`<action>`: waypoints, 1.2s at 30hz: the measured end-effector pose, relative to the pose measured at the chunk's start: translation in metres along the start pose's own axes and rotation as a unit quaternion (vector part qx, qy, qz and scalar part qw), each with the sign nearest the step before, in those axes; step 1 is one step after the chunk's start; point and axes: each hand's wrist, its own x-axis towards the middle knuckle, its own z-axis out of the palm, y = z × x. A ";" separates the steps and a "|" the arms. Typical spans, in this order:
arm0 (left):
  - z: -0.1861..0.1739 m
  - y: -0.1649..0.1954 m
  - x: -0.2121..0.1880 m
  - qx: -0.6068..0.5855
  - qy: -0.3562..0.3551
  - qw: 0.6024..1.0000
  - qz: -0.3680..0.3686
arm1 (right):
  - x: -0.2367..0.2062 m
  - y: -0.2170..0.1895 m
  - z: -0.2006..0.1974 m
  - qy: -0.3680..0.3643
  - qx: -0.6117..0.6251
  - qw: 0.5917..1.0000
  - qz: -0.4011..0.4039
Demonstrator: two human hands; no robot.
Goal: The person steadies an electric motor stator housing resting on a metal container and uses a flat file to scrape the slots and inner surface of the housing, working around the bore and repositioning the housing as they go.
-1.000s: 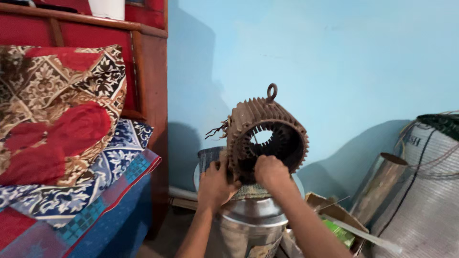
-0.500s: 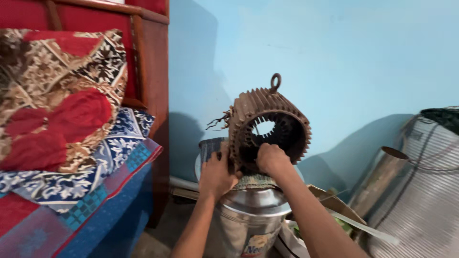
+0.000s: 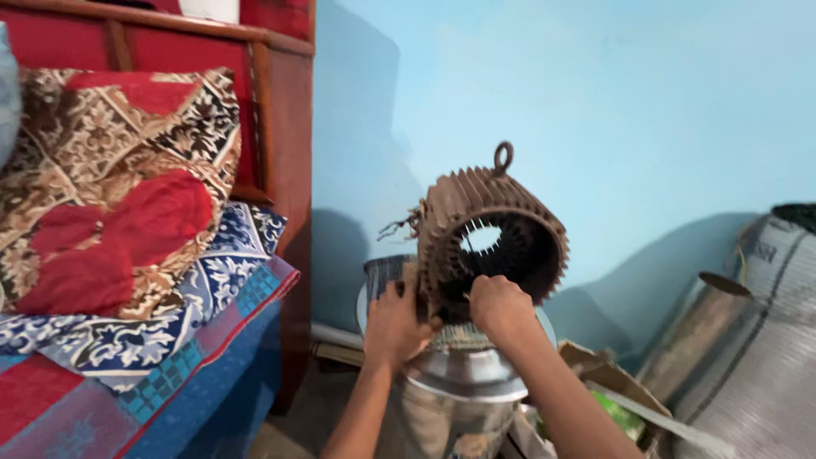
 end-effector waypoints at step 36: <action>0.000 0.003 0.005 -0.002 -0.025 0.999 -0.023 | -0.008 0.061 0.029 -0.109 0.184 0.977 -0.018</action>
